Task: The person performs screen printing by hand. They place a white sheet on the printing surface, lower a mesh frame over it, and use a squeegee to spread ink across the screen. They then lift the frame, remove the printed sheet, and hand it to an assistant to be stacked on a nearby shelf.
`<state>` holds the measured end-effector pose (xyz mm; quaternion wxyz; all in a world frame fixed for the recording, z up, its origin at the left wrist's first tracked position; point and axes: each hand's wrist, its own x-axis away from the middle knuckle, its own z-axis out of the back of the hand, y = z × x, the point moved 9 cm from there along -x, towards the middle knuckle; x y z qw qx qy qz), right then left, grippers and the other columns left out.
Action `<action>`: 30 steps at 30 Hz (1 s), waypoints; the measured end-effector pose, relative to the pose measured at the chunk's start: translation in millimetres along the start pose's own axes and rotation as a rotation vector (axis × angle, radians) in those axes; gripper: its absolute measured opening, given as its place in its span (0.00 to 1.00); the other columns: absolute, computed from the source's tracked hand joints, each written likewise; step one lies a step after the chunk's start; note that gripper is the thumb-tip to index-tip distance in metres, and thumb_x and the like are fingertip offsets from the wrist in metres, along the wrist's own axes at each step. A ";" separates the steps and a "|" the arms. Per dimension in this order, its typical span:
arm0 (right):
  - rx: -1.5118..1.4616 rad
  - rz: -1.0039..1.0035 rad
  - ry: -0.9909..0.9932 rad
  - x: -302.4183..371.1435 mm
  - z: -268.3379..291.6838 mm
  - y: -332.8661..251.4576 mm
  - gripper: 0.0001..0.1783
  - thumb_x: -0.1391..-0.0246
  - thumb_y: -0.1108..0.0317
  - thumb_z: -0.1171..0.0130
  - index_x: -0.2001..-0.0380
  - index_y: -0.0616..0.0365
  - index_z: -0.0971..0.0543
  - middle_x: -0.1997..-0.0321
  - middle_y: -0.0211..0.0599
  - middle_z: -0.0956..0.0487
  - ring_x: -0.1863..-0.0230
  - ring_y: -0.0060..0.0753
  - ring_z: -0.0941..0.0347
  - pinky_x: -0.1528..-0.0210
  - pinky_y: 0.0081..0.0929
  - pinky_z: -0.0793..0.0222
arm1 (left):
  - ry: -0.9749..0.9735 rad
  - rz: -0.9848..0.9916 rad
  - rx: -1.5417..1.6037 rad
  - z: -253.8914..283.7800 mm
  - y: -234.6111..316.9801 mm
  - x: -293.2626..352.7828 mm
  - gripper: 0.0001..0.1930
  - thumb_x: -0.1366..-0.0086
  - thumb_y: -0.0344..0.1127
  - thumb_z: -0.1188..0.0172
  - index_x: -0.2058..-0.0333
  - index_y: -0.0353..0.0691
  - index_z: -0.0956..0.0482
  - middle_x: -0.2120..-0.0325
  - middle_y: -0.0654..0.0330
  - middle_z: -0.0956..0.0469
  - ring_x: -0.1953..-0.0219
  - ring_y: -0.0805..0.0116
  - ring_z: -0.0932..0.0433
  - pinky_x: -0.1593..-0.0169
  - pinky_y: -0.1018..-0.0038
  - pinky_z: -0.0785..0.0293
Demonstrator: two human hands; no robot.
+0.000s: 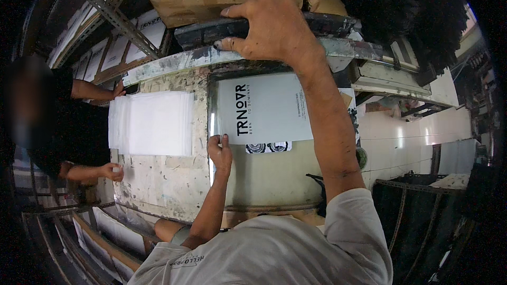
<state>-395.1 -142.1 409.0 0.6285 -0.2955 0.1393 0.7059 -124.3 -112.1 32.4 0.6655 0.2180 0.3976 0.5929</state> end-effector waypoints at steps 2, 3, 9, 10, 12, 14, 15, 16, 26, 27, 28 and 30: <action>0.007 -0.026 -0.012 -1.4 -0.3 4.4 0.32 0.62 0.43 0.25 0.56 0.50 0.12 0.65 0.45 0.14 0.64 0.43 0.16 0.54 0.37 0.21 | 0.020 0.079 0.194 8.0 6.6 -6.1 0.09 0.36 0.32 0.36 0.71 0.32 0.23 0.75 0.57 0.26 0.71 0.65 0.31 0.62 0.68 0.34; 0.006 -0.034 -0.015 -3.2 -0.6 4.9 0.31 0.61 0.43 0.25 0.56 0.50 0.12 0.65 0.45 0.13 0.64 0.43 0.16 0.54 0.37 0.21 | 0.020 0.063 0.238 13.9 15.3 -13.7 0.09 0.35 0.32 0.37 0.71 0.33 0.23 0.75 0.59 0.27 0.71 0.69 0.33 0.64 0.70 0.35; 0.007 -0.081 -0.057 -6.4 -2.6 7.1 0.30 0.61 0.43 0.26 0.55 0.49 0.13 0.63 0.42 0.13 0.62 0.40 0.16 0.53 0.37 0.22 | 0.015 0.358 0.520 48.5 -24.8 -28.2 0.08 0.31 0.36 0.39 0.66 0.37 0.21 0.73 0.69 0.27 0.70 0.78 0.37 0.66 0.76 0.38; 0.001 -0.074 -0.064 -6.1 -5.3 7.3 0.31 0.61 0.43 0.26 0.55 0.49 0.13 0.63 0.42 0.13 0.62 0.40 0.16 0.53 0.37 0.22 | 0.045 0.352 0.504 63.8 -35.7 -31.9 0.08 0.31 0.36 0.39 0.66 0.37 0.21 0.73 0.70 0.27 0.70 0.78 0.36 0.66 0.76 0.38; 0.015 -0.066 -0.046 -5.1 -7.6 7.0 0.30 0.60 0.46 0.25 0.53 0.48 0.13 0.62 0.42 0.13 0.63 0.40 0.16 0.54 0.37 0.23 | 0.113 0.340 0.467 99.3 -58.4 -38.4 0.08 0.31 0.35 0.39 0.66 0.37 0.21 0.73 0.70 0.27 0.70 0.78 0.36 0.65 0.76 0.37; 0.023 -0.047 0.000 -3.0 -3.4 2.6 0.29 0.59 0.47 0.25 0.53 0.48 0.13 0.61 0.43 0.13 0.62 0.40 0.16 0.53 0.37 0.23 | 0.215 0.311 0.380 137.9 -105.5 -41.7 0.08 0.31 0.35 0.39 0.64 0.36 0.21 0.72 0.68 0.26 0.68 0.76 0.33 0.61 0.75 0.34; 0.029 -0.042 0.009 -1.7 -0.6 5.9 0.28 0.58 0.48 0.25 0.53 0.49 0.13 0.59 0.44 0.14 0.60 0.40 0.17 0.53 0.38 0.23 | 0.223 0.331 0.344 154.3 -118.1 -45.0 0.09 0.31 0.35 0.39 0.63 0.34 0.21 0.72 0.66 0.25 0.67 0.74 0.32 0.61 0.74 0.34; 0.028 -0.064 -0.008 -2.4 -1.0 5.8 0.29 0.58 0.48 0.25 0.53 0.50 0.13 0.58 0.45 0.14 0.59 0.40 0.17 0.52 0.38 0.23 | 0.241 0.355 0.302 174.6 -130.5 -45.2 0.09 0.31 0.35 0.40 0.63 0.33 0.21 0.72 0.65 0.25 0.67 0.73 0.32 0.60 0.73 0.33; 0.004 -0.087 -0.059 -2.8 -0.8 0.9 0.30 0.58 0.49 0.24 0.53 0.55 0.14 0.59 0.47 0.14 0.57 0.44 0.17 0.52 0.41 0.23 | 0.381 -0.359 -0.347 205.2 -5.7 -51.1 0.18 0.38 0.33 0.33 0.50 0.35 0.21 0.49 0.50 0.22 0.43 0.48 0.29 0.40 0.55 0.37; 0.030 -0.088 -0.057 -2.7 1.9 0.4 0.30 0.57 0.49 0.24 0.53 0.55 0.14 0.59 0.47 0.14 0.57 0.44 0.17 0.52 0.41 0.23 | 0.304 -0.322 -0.351 184.9 -6.4 -58.6 0.17 0.37 0.34 0.34 0.50 0.37 0.20 0.49 0.52 0.21 0.43 0.50 0.28 0.40 0.56 0.37; 0.011 -0.089 -0.062 -3.3 1.5 1.5 0.30 0.57 0.49 0.24 0.54 0.55 0.14 0.59 0.47 0.14 0.57 0.44 0.17 0.52 0.40 0.23 | 0.234 -0.287 -0.363 169.1 -11.7 -64.8 0.16 0.36 0.35 0.34 0.50 0.39 0.19 0.49 0.54 0.20 0.43 0.51 0.27 0.40 0.58 0.37; -0.017 -0.096 -0.076 -4.7 -0.6 4.1 0.30 0.58 0.48 0.24 0.54 0.56 0.14 0.59 0.47 0.14 0.57 0.44 0.17 0.53 0.40 0.22 | 0.211 -0.132 -0.458 150.0 -62.4 -72.3 0.16 0.36 0.39 0.35 0.51 0.43 0.16 0.47 0.54 0.20 0.43 0.50 0.27 0.41 0.59 0.36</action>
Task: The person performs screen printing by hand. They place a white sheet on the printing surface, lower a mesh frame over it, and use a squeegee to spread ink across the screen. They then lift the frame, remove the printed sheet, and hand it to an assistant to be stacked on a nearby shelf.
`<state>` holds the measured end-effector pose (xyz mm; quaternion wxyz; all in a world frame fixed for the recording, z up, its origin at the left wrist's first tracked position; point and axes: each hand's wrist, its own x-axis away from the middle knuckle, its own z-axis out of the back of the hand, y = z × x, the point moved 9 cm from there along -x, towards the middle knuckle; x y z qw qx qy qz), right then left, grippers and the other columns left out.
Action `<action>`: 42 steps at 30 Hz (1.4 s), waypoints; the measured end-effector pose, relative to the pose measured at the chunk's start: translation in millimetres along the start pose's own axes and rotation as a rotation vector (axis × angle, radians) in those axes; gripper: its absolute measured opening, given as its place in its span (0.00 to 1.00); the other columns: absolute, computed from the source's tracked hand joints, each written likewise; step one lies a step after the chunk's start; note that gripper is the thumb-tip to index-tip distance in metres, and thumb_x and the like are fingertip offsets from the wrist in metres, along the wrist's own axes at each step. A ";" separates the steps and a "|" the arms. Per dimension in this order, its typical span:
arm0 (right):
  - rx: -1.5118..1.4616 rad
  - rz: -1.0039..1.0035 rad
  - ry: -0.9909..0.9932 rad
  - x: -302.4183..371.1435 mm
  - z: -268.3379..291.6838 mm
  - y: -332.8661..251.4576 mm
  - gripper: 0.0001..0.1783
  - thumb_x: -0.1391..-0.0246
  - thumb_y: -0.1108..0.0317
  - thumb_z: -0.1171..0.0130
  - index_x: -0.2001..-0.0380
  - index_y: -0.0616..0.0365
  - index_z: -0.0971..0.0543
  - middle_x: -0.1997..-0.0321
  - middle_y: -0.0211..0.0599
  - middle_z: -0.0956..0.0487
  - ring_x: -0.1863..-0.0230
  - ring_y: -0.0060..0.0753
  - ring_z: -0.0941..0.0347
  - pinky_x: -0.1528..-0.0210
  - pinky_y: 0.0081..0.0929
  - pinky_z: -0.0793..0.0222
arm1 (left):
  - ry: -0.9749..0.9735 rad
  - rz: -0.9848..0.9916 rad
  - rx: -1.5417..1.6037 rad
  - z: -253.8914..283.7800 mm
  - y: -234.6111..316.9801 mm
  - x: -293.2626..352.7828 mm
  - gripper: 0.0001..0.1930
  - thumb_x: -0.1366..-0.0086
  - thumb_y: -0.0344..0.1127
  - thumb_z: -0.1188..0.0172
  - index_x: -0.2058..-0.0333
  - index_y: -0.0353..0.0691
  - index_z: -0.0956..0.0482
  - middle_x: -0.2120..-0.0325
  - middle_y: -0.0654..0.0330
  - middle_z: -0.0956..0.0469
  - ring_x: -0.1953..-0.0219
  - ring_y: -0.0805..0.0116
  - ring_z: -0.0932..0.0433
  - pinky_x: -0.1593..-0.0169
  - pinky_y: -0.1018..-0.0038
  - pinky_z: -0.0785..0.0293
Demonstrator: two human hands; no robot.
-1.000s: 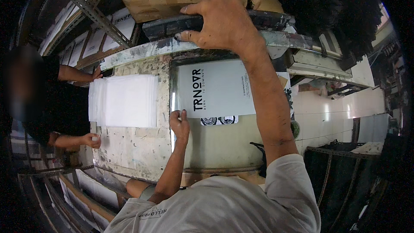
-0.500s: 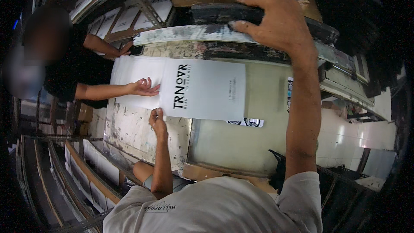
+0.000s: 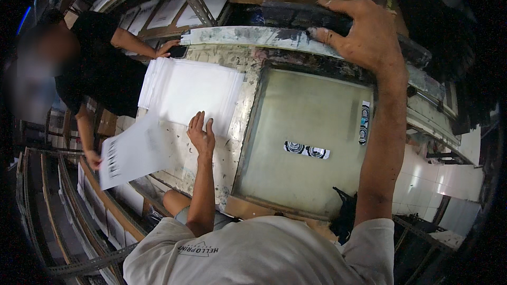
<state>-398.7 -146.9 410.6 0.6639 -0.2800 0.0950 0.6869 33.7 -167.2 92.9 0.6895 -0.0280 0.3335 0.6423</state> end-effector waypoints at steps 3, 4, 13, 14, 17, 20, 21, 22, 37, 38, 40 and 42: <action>-0.015 0.022 -0.002 -1.2 -2.0 -0.8 0.32 0.58 0.47 0.24 0.54 0.56 0.14 0.59 0.48 0.14 0.57 0.44 0.17 0.53 0.41 0.23 | -0.026 0.027 0.006 -31.2 -43.8 11.6 0.11 0.42 0.35 0.31 0.59 0.44 0.13 0.51 0.54 0.19 0.47 0.52 0.25 0.48 0.58 0.30; -0.015 0.007 -0.007 -1.0 -2.6 2.8 0.32 0.59 0.46 0.24 0.54 0.57 0.14 0.59 0.48 0.14 0.57 0.44 0.17 0.52 0.41 0.23 | -0.025 0.067 0.025 -31.3 -45.5 11.0 0.09 0.44 0.33 0.30 0.62 0.43 0.12 0.53 0.55 0.19 0.49 0.53 0.24 0.49 0.57 0.29; 0.035 -0.065 0.002 -0.1 0.1 2.9 0.33 0.61 0.48 0.22 0.52 0.54 0.14 0.55 0.48 0.15 0.52 0.44 0.20 0.47 0.40 0.28 | 0.140 -0.026 0.491 0.3 -18.5 -47.2 0.07 0.47 0.26 0.28 0.68 0.38 0.15 0.63 0.56 0.16 0.59 0.55 0.19 0.56 0.65 0.25; 0.025 -0.060 0.004 0.3 -0.1 4.1 0.33 0.61 0.49 0.22 0.51 0.54 0.15 0.55 0.48 0.15 0.52 0.44 0.20 0.47 0.40 0.28 | -0.016 -0.085 0.519 -6.7 0.9 -46.7 0.09 0.46 0.29 0.28 0.65 0.39 0.15 0.59 0.56 0.16 0.56 0.54 0.20 0.52 0.63 0.26; 0.063 0.011 0.066 0.2 0.5 4.9 0.31 0.58 0.47 0.24 0.54 0.56 0.14 0.56 0.46 0.17 0.55 0.43 0.19 0.52 0.40 0.26 | -0.388 -0.244 0.436 -14.3 77.6 -31.1 0.17 0.41 0.42 0.30 0.54 0.43 0.15 0.47 0.54 0.20 0.43 0.52 0.25 0.41 0.54 0.34; 0.079 0.021 0.052 0.7 0.1 2.9 0.31 0.57 0.49 0.24 0.52 0.56 0.15 0.55 0.47 0.16 0.54 0.43 0.19 0.50 0.40 0.26 | -0.584 -0.246 0.196 -53.3 93.8 12.5 0.25 0.35 0.55 0.39 0.43 0.51 0.19 0.34 0.55 0.32 0.30 0.46 0.40 0.30 0.40 0.54; 0.079 0.006 0.030 0.3 -0.5 4.0 0.31 0.57 0.50 0.24 0.51 0.56 0.15 0.54 0.48 0.15 0.52 0.43 0.20 0.48 0.40 0.28 | -0.620 -0.297 0.129 -69.8 100.5 27.3 0.25 0.35 0.54 0.39 0.43 0.52 0.20 0.33 0.55 0.33 0.29 0.44 0.42 0.29 0.39 0.55; 0.090 -0.002 0.017 0.0 -2.9 7.2 0.31 0.57 0.50 0.24 0.51 0.56 0.15 0.55 0.48 0.15 0.53 0.43 0.20 0.48 0.40 0.27 | -0.649 -0.347 0.059 -82.8 109.3 39.0 0.25 0.34 0.54 0.39 0.42 0.52 0.20 0.32 0.56 0.34 0.28 0.43 0.44 0.29 0.38 0.57; -0.056 -0.031 -0.091 -8.9 11.0 -11.5 0.31 0.58 0.46 0.28 0.55 0.58 0.14 0.60 0.56 0.17 0.51 0.56 0.24 0.43 0.42 0.30 | -0.825 -0.811 0.409 -169.1 321.3 118.7 0.26 0.32 0.49 0.43 0.36 0.56 0.27 0.27 0.60 0.45 0.25 0.45 0.54 0.26 0.40 0.64; -0.062 -0.024 -0.101 -12.4 5.5 -6.9 0.31 0.59 0.46 0.28 0.56 0.58 0.14 0.61 0.56 0.17 0.51 0.55 0.24 0.43 0.43 0.31 | -0.831 -0.816 0.412 -169.1 323.5 123.2 0.26 0.32 0.49 0.43 0.36 0.56 0.27 0.27 0.60 0.45 0.25 0.45 0.54 0.26 0.39 0.64; -0.036 -0.025 -0.082 -14.5 3.0 6.8 0.31 0.59 0.45 0.28 0.58 0.58 0.13 0.62 0.55 0.17 0.52 0.54 0.24 0.44 0.44 0.31 | -0.848 -0.854 0.427 -165.7 333.4 133.5 0.26 0.32 0.49 0.43 0.36 0.56 0.28 0.27 0.60 0.45 0.25 0.46 0.55 0.26 0.39 0.65; -0.004 -0.025 -0.069 -11.3 6.7 6.0 0.31 0.59 0.45 0.28 0.58 0.58 0.13 0.63 0.54 0.17 0.52 0.52 0.24 0.45 0.45 0.31 | -0.864 -0.864 0.469 -161.5 339.1 142.7 0.26 0.32 0.49 0.43 0.36 0.55 0.28 0.27 0.60 0.46 0.24 0.46 0.56 0.26 0.40 0.66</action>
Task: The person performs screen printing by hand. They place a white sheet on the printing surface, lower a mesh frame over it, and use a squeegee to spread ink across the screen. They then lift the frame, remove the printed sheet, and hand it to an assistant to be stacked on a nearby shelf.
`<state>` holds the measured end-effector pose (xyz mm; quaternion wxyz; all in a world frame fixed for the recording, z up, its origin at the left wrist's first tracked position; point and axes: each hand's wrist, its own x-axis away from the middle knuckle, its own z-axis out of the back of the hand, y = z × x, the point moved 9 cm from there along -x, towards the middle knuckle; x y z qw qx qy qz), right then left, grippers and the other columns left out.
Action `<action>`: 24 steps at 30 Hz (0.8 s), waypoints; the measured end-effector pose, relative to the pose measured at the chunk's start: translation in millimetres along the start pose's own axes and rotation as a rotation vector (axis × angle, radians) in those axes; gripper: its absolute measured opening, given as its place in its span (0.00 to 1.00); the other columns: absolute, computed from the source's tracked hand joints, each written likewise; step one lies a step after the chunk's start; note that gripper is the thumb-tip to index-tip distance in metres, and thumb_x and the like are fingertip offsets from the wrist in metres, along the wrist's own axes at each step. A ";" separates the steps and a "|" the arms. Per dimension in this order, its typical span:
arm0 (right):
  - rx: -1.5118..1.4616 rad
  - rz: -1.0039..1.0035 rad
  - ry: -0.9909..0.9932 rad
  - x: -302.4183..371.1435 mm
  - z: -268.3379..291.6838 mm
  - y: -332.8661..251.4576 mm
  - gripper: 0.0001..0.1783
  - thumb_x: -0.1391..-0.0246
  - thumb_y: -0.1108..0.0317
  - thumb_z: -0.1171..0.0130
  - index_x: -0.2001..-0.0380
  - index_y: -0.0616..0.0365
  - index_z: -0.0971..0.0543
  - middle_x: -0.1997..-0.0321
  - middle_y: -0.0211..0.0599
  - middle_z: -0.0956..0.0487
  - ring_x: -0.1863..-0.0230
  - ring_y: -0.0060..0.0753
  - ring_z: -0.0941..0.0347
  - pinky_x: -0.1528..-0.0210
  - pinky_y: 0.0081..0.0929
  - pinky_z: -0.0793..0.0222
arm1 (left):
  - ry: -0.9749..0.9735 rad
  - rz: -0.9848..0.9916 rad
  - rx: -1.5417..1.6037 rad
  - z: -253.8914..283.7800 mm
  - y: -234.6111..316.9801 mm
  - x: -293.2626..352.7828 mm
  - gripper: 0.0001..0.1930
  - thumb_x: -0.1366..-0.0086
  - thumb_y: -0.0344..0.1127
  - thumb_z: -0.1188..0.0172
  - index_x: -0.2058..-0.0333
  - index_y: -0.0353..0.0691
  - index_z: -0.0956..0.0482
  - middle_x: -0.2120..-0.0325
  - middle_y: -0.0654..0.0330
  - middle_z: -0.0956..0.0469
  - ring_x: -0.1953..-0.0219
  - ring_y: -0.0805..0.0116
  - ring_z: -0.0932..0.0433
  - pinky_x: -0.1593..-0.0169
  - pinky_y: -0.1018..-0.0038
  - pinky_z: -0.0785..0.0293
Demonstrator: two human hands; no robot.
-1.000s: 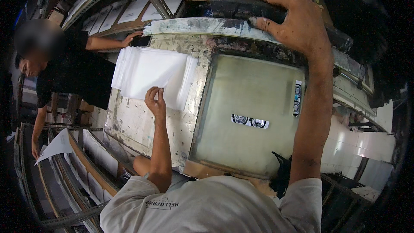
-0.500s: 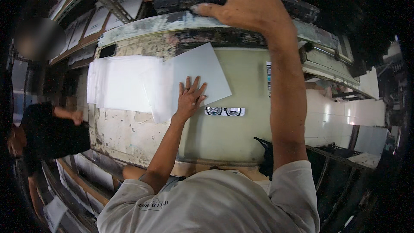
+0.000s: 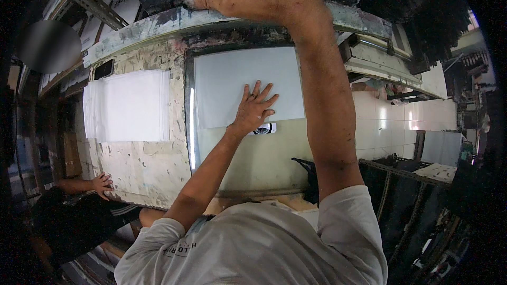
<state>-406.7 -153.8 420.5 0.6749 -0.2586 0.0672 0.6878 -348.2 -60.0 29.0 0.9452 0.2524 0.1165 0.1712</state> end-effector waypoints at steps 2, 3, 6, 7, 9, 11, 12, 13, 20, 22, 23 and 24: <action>0.017 -0.004 -0.007 4.4 7.8 -12.5 0.31 0.59 0.44 0.28 0.59 0.59 0.13 0.63 0.53 0.17 0.53 0.51 0.25 0.45 0.45 0.31 | -0.006 -0.008 0.012 -1.6 4.8 3.2 0.26 0.31 0.49 0.44 0.36 0.55 0.28 0.27 0.60 0.46 0.24 0.46 0.56 0.26 0.40 0.67; 0.011 0.010 -0.007 3.4 5.1 -17.6 0.32 0.59 0.43 0.28 0.59 0.59 0.13 0.63 0.52 0.18 0.53 0.51 0.25 0.46 0.45 0.31 | -0.006 0.007 0.004 -1.4 2.1 7.1 0.26 0.31 0.49 0.45 0.35 0.54 0.29 0.27 0.60 0.47 0.24 0.46 0.57 0.26 0.40 0.67; 0.007 0.035 0.015 3.3 -0.2 -20.2 0.32 0.59 0.42 0.28 0.59 0.59 0.13 0.63 0.51 0.18 0.53 0.50 0.25 0.46 0.45 0.31 | -0.009 0.017 -0.014 -2.6 0.8 10.6 0.27 0.31 0.49 0.46 0.35 0.53 0.29 0.26 0.59 0.48 0.24 0.46 0.57 0.26 0.40 0.67; 0.021 0.027 0.019 5.5 4.2 -18.3 0.32 0.59 0.42 0.28 0.59 0.59 0.13 0.63 0.51 0.18 0.54 0.50 0.25 0.46 0.45 0.31 | -0.015 -0.003 -0.013 -4.7 6.3 8.6 0.27 0.30 0.50 0.46 0.35 0.53 0.30 0.26 0.59 0.48 0.24 0.46 0.57 0.26 0.40 0.68; 0.033 0.009 0.025 8.0 6.9 -17.1 0.32 0.59 0.42 0.28 0.58 0.59 0.13 0.63 0.50 0.18 0.53 0.49 0.25 0.46 0.45 0.32 | -0.016 -0.018 -0.011 -5.6 11.4 7.6 0.27 0.30 0.50 0.47 0.34 0.53 0.30 0.26 0.59 0.48 0.24 0.46 0.57 0.26 0.40 0.68; 0.009 -0.016 0.005 6.8 0.8 -14.6 0.33 0.59 0.43 0.28 0.57 0.59 0.13 0.63 0.50 0.18 0.52 0.49 0.25 0.45 0.45 0.32 | -0.018 -0.001 -0.015 -4.6 10.6 8.3 0.27 0.30 0.50 0.47 0.34 0.52 0.30 0.26 0.59 0.48 0.24 0.46 0.57 0.26 0.40 0.68; -0.013 -0.032 -0.018 5.1 -3.8 -10.9 0.33 0.59 0.43 0.28 0.57 0.59 0.13 0.62 0.50 0.18 0.52 0.48 0.25 0.45 0.45 0.32 | -0.022 0.011 -0.016 -4.5 10.1 8.4 0.27 0.30 0.50 0.47 0.34 0.52 0.31 0.26 0.59 0.48 0.24 0.46 0.57 0.26 0.40 0.69; -0.058 -0.053 -0.067 -1.8 -13.7 1.7 0.33 0.59 0.43 0.28 0.56 0.58 0.14 0.62 0.50 0.18 0.50 0.48 0.26 0.44 0.45 0.32 | -0.027 0.022 -0.016 -4.2 9.5 8.7 0.27 0.30 0.49 0.47 0.34 0.52 0.31 0.26 0.59 0.48 0.24 0.46 0.57 0.26 0.40 0.69; 0.009 -0.059 -0.019 0.2 -14.7 1.0 0.34 0.58 0.44 0.27 0.52 0.56 0.14 0.55 0.52 0.19 0.48 0.51 0.26 0.41 0.47 0.33 | 0.049 0.026 0.027 20.7 13.3 15.0 0.29 0.32 0.47 0.43 0.34 0.49 0.31 0.27 0.57 0.45 0.25 0.43 0.55 0.26 0.40 0.65; 0.032 -0.068 0.016 13.0 4.0 -10.5 0.34 0.58 0.43 0.27 0.52 0.56 0.14 0.54 0.52 0.19 0.47 0.51 0.26 0.40 0.46 0.33 | 0.055 0.033 -0.006 40.0 18.1 18.2 0.30 0.34 0.47 0.40 0.34 0.49 0.31 0.28 0.56 0.45 0.25 0.42 0.54 0.27 0.40 0.63; -0.004 -0.059 -0.005 10.7 -2.7 -13.3 0.34 0.59 0.43 0.26 0.52 0.56 0.14 0.54 0.52 0.19 0.47 0.51 0.26 0.40 0.46 0.34 | 0.065 0.096 -0.009 44.4 5.3 25.6 0.31 0.35 0.46 0.39 0.35 0.49 0.30 0.28 0.55 0.44 0.26 0.42 0.53 0.27 0.39 0.62; -0.020 -0.067 -0.021 11.0 -1.9 -14.9 0.34 0.59 0.43 0.26 0.52 0.55 0.14 0.54 0.52 0.19 0.46 0.51 0.27 0.40 0.46 0.34 | 0.069 0.135 -0.003 48.5 -1.5 30.4 0.31 0.37 0.46 0.37 0.35 0.48 0.30 0.29 0.54 0.43 0.26 0.43 0.51 0.27 0.39 0.62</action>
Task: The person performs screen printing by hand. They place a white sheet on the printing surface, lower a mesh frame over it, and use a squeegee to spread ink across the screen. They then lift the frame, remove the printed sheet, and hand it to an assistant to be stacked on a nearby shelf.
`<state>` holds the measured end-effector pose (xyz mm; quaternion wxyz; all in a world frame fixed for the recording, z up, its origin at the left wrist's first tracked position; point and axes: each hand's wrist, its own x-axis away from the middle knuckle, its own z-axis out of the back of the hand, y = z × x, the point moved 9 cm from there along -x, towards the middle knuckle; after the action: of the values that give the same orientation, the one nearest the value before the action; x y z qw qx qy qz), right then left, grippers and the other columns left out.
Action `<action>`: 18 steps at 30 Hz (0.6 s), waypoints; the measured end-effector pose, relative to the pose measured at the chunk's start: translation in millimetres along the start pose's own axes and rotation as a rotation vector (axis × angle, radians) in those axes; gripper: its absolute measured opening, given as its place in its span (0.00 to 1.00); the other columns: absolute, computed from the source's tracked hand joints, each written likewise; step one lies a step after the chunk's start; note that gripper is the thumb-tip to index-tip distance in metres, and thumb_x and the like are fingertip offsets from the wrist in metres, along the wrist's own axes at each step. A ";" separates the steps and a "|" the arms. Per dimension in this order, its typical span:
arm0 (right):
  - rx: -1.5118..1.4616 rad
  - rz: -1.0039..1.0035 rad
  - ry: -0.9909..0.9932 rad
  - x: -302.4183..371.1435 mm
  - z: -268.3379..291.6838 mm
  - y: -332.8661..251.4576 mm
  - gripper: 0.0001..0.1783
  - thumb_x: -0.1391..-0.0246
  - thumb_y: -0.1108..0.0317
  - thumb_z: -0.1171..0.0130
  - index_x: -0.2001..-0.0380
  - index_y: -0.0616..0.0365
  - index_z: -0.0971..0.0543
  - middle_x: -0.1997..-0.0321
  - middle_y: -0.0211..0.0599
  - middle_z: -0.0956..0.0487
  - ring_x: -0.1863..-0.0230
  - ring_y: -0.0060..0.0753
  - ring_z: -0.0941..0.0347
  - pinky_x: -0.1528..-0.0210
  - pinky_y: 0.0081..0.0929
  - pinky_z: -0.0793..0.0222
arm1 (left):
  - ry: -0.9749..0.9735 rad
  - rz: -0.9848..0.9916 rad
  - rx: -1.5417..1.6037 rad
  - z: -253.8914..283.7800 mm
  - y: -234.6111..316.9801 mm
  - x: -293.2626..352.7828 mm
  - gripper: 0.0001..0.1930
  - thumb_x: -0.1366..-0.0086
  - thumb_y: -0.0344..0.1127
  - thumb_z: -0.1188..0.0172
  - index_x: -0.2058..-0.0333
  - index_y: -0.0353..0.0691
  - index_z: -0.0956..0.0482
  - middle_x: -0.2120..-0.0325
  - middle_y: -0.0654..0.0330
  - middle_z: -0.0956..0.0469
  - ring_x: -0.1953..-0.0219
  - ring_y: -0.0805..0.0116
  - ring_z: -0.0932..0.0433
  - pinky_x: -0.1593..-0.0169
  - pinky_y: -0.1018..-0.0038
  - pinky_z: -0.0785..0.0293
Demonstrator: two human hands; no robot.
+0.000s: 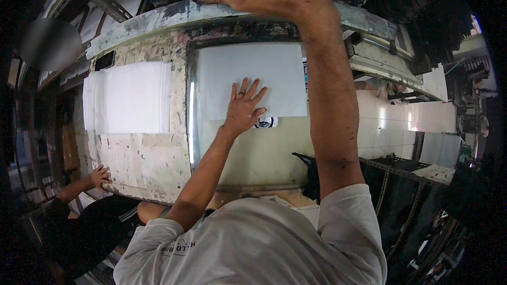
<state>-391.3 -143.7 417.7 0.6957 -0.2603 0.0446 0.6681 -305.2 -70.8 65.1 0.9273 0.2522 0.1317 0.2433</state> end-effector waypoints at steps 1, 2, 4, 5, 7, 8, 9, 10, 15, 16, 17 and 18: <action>-0.024 -0.020 -0.037 -5.9 -3.5 10.1 0.35 0.59 0.42 0.26 0.52 0.55 0.14 0.53 0.51 0.19 0.45 0.51 0.27 0.39 0.46 0.34 | 0.003 0.038 0.005 2.6 -5.4 2.3 0.32 0.38 0.45 0.35 0.36 0.48 0.29 0.29 0.53 0.42 0.26 0.43 0.50 0.27 0.39 0.62; -0.048 -0.041 -0.074 -8.2 -6.5 16.7 0.35 0.59 0.42 0.26 0.52 0.54 0.14 0.53 0.51 0.20 0.44 0.50 0.28 0.39 0.46 0.35 | 0.011 0.038 0.003 -2.4 -10.2 4.1 0.32 0.39 0.45 0.34 0.36 0.48 0.29 0.29 0.53 0.42 0.26 0.43 0.50 0.27 0.39 0.61; -0.019 -0.049 -0.061 -8.4 -6.6 15.4 0.35 0.60 0.42 0.26 0.52 0.54 0.14 0.53 0.51 0.20 0.45 0.50 0.28 0.39 0.46 0.35 | 0.037 0.049 -0.007 -8.3 -22.4 7.1 0.33 0.40 0.45 0.33 0.36 0.47 0.28 0.30 0.54 0.42 0.27 0.43 0.50 0.27 0.38 0.60; -0.006 -0.053 -0.054 -9.0 -7.0 13.6 0.35 0.60 0.41 0.26 0.52 0.54 0.14 0.53 0.51 0.20 0.45 0.50 0.27 0.39 0.46 0.35 | 0.019 0.063 -0.016 -14.4 -27.9 10.5 0.33 0.40 0.46 0.34 0.36 0.48 0.29 0.29 0.54 0.42 0.26 0.42 0.51 0.27 0.39 0.60; 0.036 -0.058 -0.035 -3.2 -3.1 5.8 0.35 0.60 0.42 0.26 0.53 0.55 0.14 0.53 0.51 0.20 0.44 0.50 0.27 0.39 0.46 0.34 | -0.022 0.076 -0.027 -15.9 -26.0 9.8 0.33 0.38 0.48 0.35 0.35 0.50 0.30 0.29 0.56 0.42 0.26 0.41 0.52 0.27 0.39 0.60; 0.050 -0.046 -0.018 -3.6 -3.3 5.4 0.35 0.59 0.42 0.26 0.53 0.56 0.14 0.53 0.51 0.19 0.45 0.50 0.27 0.40 0.46 0.34 | -0.017 0.072 -0.014 -14.4 -25.2 9.9 0.33 0.38 0.48 0.35 0.35 0.50 0.30 0.29 0.56 0.42 0.26 0.42 0.53 0.27 0.39 0.60; 0.064 -0.038 0.000 -2.4 -2.4 5.1 0.35 0.59 0.42 0.26 0.53 0.56 0.14 0.53 0.51 0.19 0.45 0.50 0.26 0.40 0.47 0.34 | -0.013 0.066 -0.001 -13.4 -24.1 11.2 0.33 0.39 0.48 0.34 0.35 0.50 0.30 0.29 0.56 0.43 0.25 0.42 0.53 0.27 0.39 0.60; 0.071 -0.016 0.025 -4.7 -6.3 12.3 0.35 0.59 0.43 0.26 0.53 0.57 0.14 0.54 0.50 0.18 0.46 0.48 0.25 0.40 0.47 0.34 | -0.009 0.061 0.012 -12.0 -23.3 12.8 0.33 0.39 0.48 0.34 0.35 0.50 0.29 0.29 0.56 0.43 0.25 0.43 0.53 0.27 0.39 0.60; 0.033 0.109 0.042 2.9 -7.2 8.9 0.33 0.59 0.46 0.25 0.51 0.55 0.15 0.57 0.46 0.15 0.54 0.43 0.20 0.46 0.42 0.28 | 0.306 0.075 0.230 54.7 -26.7 22.8 0.35 0.40 0.41 0.31 0.34 0.44 0.32 0.36 0.53 0.31 0.31 0.46 0.39 0.28 0.44 0.52; 0.080 0.210 0.102 12.9 -11.7 11.2 0.32 0.58 0.48 0.25 0.51 0.54 0.15 0.57 0.47 0.15 0.56 0.42 0.18 0.51 0.39 0.26 | 0.437 0.112 0.315 82.9 -29.6 29.8 0.36 0.40 0.40 0.30 0.34 0.42 0.32 0.38 0.52 0.28 0.33 0.47 0.34 0.29 0.46 0.48; 0.124 0.314 0.161 20.8 -16.9 9.3 0.30 0.58 0.50 0.24 0.51 0.52 0.15 0.57 0.47 0.14 0.59 0.41 0.17 0.55 0.36 0.23 | 0.592 0.160 0.467 109.4 -40.3 43.8 0.39 0.40 0.38 0.30 0.32 0.40 0.37 0.41 0.51 0.26 0.35 0.50 0.32 0.30 0.50 0.44; 0.088 0.275 0.125 25.9 -21.7 9.6 0.30 0.58 0.52 0.24 0.51 0.51 0.15 0.58 0.47 0.14 0.59 0.41 0.17 0.56 0.36 0.23 | 0.747 0.210 0.622 135.0 -51.9 63.3 0.42 0.40 0.36 0.30 0.30 0.37 0.41 0.43 0.50 0.24 0.37 0.53 0.29 0.31 0.55 0.41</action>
<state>-391.6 -129.6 385.6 0.6042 -0.2621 0.1522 0.7369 -182.0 -131.6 143.0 0.6681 0.4244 0.4951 0.3583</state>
